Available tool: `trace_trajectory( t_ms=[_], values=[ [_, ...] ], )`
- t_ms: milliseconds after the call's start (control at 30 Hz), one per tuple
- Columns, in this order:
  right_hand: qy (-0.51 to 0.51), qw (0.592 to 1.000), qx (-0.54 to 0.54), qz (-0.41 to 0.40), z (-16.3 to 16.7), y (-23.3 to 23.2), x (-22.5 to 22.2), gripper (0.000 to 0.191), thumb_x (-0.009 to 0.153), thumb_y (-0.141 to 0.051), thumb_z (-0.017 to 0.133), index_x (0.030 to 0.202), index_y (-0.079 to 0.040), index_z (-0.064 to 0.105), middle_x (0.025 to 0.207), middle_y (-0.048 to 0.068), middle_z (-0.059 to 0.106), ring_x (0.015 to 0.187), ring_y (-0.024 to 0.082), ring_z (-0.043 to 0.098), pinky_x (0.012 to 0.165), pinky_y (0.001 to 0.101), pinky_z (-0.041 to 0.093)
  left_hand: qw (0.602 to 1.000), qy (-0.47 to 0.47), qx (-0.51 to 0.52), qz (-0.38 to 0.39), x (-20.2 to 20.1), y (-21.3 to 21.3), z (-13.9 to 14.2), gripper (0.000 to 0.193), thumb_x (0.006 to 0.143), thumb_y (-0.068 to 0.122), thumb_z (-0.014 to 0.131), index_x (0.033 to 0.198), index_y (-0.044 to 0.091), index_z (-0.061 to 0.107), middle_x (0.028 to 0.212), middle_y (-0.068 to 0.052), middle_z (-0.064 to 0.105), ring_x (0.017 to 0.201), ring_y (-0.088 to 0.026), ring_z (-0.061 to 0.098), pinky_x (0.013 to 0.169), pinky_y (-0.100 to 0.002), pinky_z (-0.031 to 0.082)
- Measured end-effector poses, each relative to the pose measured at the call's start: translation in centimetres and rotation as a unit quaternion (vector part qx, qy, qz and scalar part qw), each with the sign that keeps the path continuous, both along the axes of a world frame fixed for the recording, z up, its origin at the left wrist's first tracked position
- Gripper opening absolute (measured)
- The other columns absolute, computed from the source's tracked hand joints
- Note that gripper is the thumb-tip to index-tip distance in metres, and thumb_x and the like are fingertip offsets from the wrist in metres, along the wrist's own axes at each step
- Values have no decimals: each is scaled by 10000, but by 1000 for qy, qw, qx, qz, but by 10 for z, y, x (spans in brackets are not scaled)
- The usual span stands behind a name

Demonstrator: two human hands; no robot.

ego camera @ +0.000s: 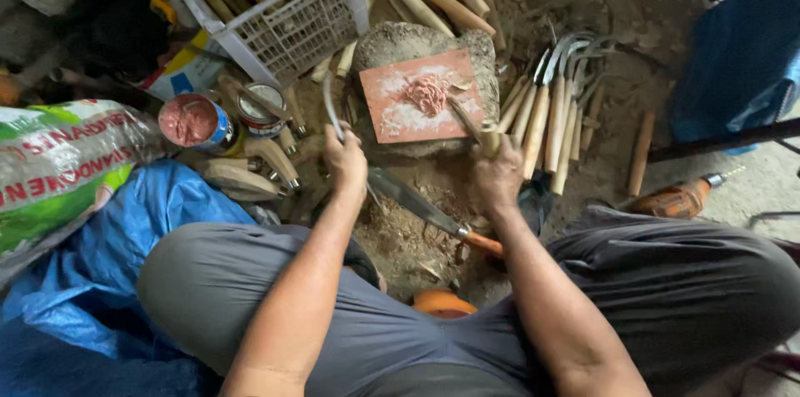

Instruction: The person sits on the floor and uses two small metal tools to mix a reddish paste on a square tile. After mixing, the person picks up a curved metal tool with a wooden handle and scrapes the mixed paste onto its blade.

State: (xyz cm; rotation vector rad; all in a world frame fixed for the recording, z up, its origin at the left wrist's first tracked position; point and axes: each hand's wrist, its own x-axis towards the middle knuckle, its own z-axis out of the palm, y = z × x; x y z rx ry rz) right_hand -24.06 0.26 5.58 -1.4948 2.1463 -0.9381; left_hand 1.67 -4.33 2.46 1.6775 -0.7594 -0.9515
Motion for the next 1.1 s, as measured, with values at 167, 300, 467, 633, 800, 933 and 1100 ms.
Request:
trace_trajectory(
  t_ms=[167, 300, 467, 633, 800, 933, 1100],
  values=[
    [-1, 999, -40, 13, -15, -20, -19, 453, 820, -206, 856, 1207, -53, 679, 1100, 157, 651, 1012, 376, 640, 882, 454, 508, 998, 18, 7, -57, -8, 8, -26, 168, 939, -10, 510, 1067, 98, 492, 792, -36, 582, 594, -135, 581, 536, -315, 474],
    [-31, 1000, -6, 4, -23, -31, -19, 462, 787, -224, 866, 1198, -81, 710, 1118, 152, 682, 996, 345, 679, 870, 437, 534, 990, 70, 98, -74, -13, 8, -30, 205, 945, -15, 479, 1088, 131, 469, 811, -47, 617, 589, -157, 620, 480, -315, 469],
    [-83, 994, 58, -32, -22, -37, -23, 420, 811, -266, 874, 1157, -84, 721, 996, 134, 757, 921, 294, 736, 824, 411, 564, 992, 61, 60, -96, -19, 0, -21, 149, 992, 1, 502, 1097, 106, 500, 884, -56, 640, 659, -144, 678, 526, -297, 536],
    [-72, 994, 78, -14, -23, -45, -27, 455, 744, -200, 865, 1162, -85, 730, 968, 149, 766, 912, 277, 740, 809, 400, 567, 991, 100, 2, -89, -21, -29, -9, 218, 980, 0, 531, 1181, 85, 534, 999, -52, 667, 783, -167, 712, 625, -308, 580],
    [-130, 986, 99, -39, -18, -50, -32, 499, 741, -164, 839, 1219, -99, 711, 978, 145, 772, 886, 259, 746, 787, 401, 575, 959, 237, -60, -141, -37, -72, -3, 286, 909, -56, 540, 1171, 57, 552, 1071, -39, 650, 906, -187, 710, 722, -333, 608],
    [-135, 983, 120, -32, -18, -53, -30, 473, 769, -159, 830, 1222, -88, 713, 988, 159, 775, 894, 255, 748, 806, 398, 577, 952, 255, -82, -151, -51, -93, 2, 180, 949, -52, 601, 1116, 14, 590, 1048, -87, 659, 893, -203, 671, 724, -352, 606],
    [-144, 984, 109, -9, -24, -54, -19, 469, 760, -146, 830, 1202, -53, 706, 1018, 152, 774, 936, 244, 744, 835, 383, 574, 941, 277, -81, -177, -54, -100, 10, 172, 973, -11, 599, 1130, 51, 634, 1060, -65, 669, 938, -188, 647, 727, -327, 589]
  ],
)
